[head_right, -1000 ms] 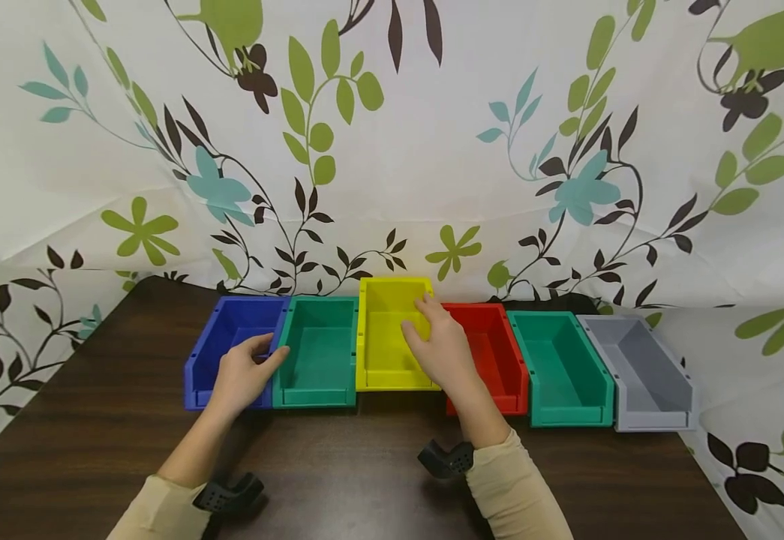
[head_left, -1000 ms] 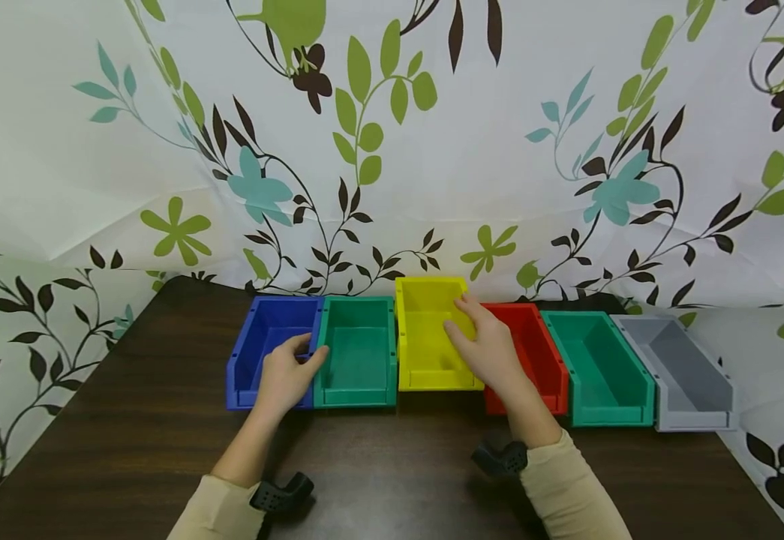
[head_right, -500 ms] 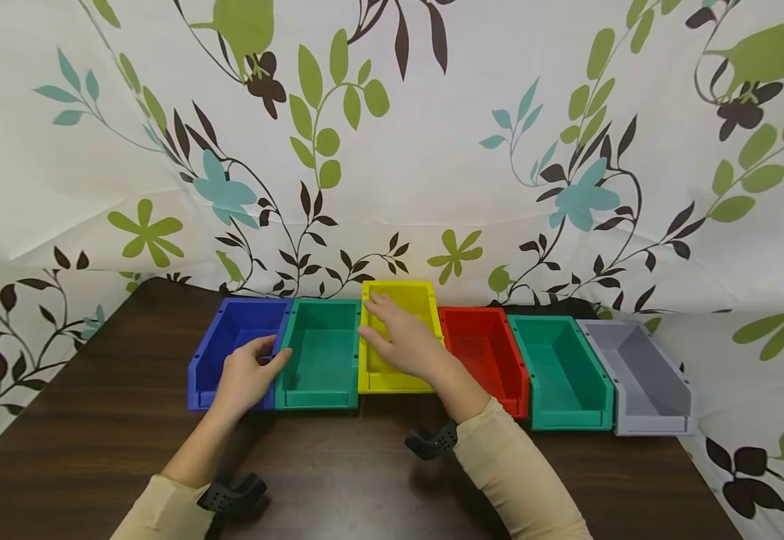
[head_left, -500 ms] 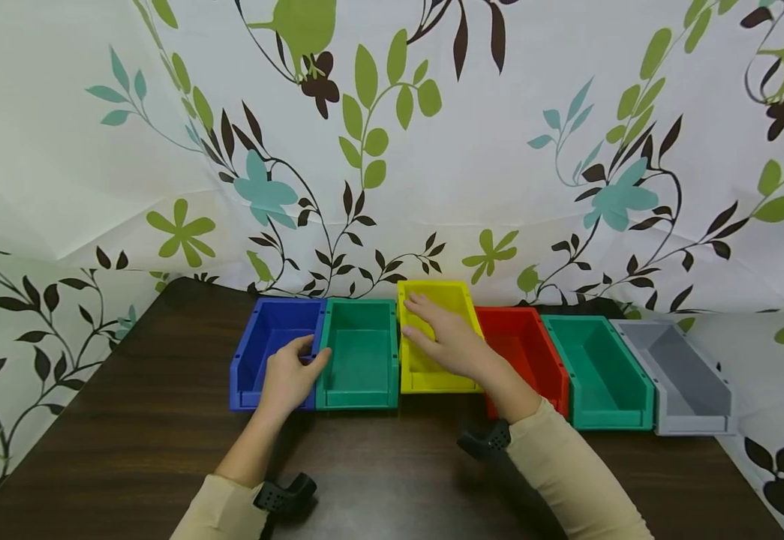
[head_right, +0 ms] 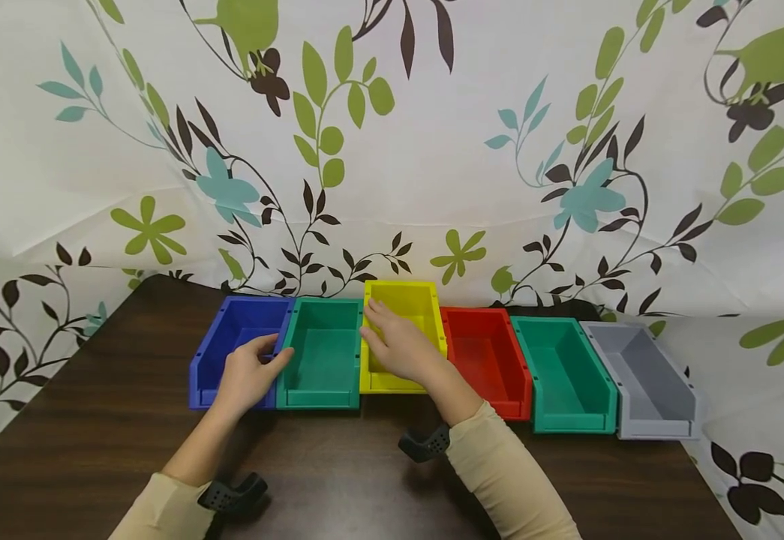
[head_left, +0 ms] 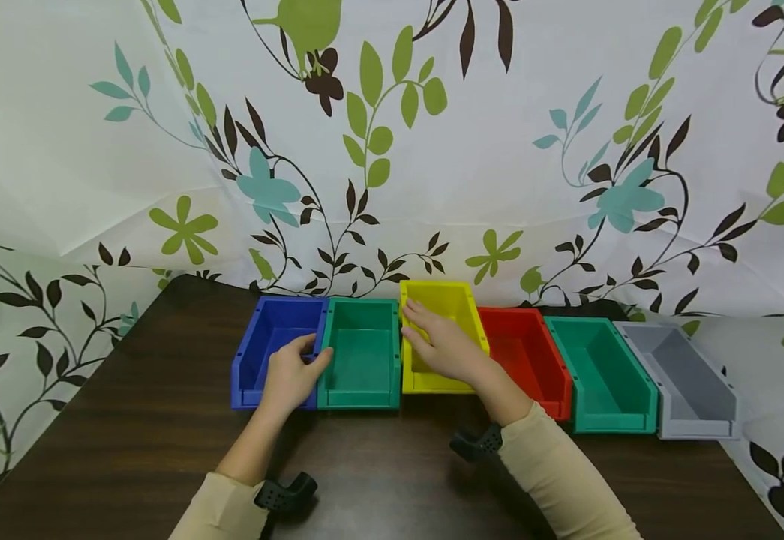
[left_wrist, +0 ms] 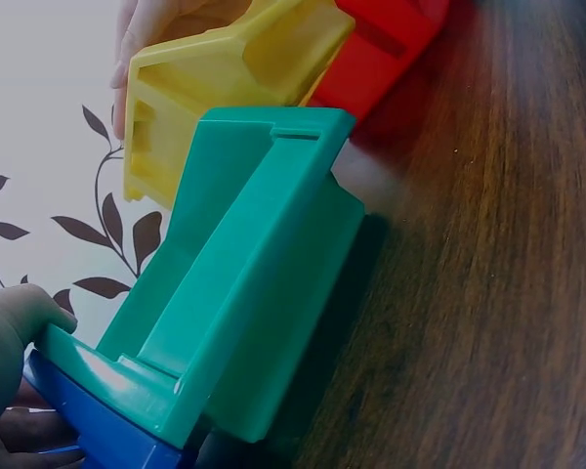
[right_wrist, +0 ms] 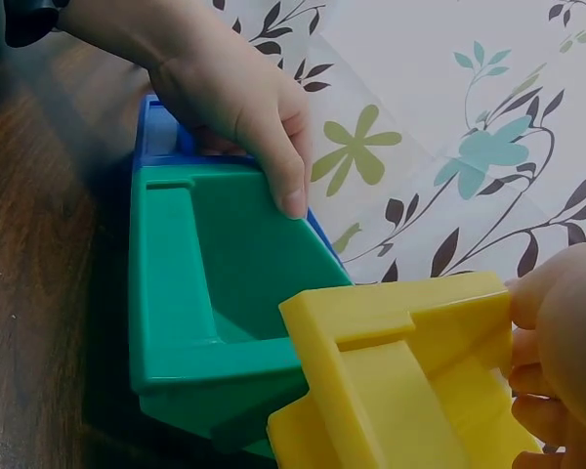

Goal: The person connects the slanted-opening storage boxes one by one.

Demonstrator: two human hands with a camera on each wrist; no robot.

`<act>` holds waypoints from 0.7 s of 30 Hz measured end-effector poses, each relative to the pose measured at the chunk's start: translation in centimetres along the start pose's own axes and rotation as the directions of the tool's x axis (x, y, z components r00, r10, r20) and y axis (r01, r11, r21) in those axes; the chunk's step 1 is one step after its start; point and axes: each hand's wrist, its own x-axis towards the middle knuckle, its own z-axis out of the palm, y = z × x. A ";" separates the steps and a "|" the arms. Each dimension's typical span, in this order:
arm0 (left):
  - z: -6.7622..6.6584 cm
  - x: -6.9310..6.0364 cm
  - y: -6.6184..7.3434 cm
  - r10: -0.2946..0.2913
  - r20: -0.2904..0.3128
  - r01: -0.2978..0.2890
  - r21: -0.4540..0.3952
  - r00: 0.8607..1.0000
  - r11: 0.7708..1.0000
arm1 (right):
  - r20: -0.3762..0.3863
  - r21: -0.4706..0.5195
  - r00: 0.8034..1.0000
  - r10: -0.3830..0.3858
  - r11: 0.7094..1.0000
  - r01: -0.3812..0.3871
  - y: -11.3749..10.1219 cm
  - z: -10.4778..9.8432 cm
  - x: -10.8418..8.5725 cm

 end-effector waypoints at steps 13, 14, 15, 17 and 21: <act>0.0 0.1 0.2 -0.005 0.007 0.005 0.009 1.000 1.000 | 0.009 -0.006 1.000 0.005 1.000 -0.005 0.3 0.2 0.3; -0.1 0.1 0.2 -0.006 0.009 0.006 0.010 1.000 1.000 | 0.007 -0.009 1.000 0.004 1.000 -0.004 0.3 0.2 0.3; -0.1 0.1 0.2 -0.006 0.009 0.006 0.009 1.000 1.000 | 0.005 -0.012 1.000 0.003 1.000 -0.003 0.3 0.2 0.3; -0.1 0.1 0.2 -0.005 0.011 0.004 0.010 1.000 1.000 | 0.001 -0.013 1.000 0.000 1.000 0.000 0.3 0.3 0.3; -0.1 0.0 0.2 -0.005 0.016 0.005 0.011 1.000 1.000 | 0.001 -0.008 1.000 0.001 1.000 -0.001 0.4 0.5 0.2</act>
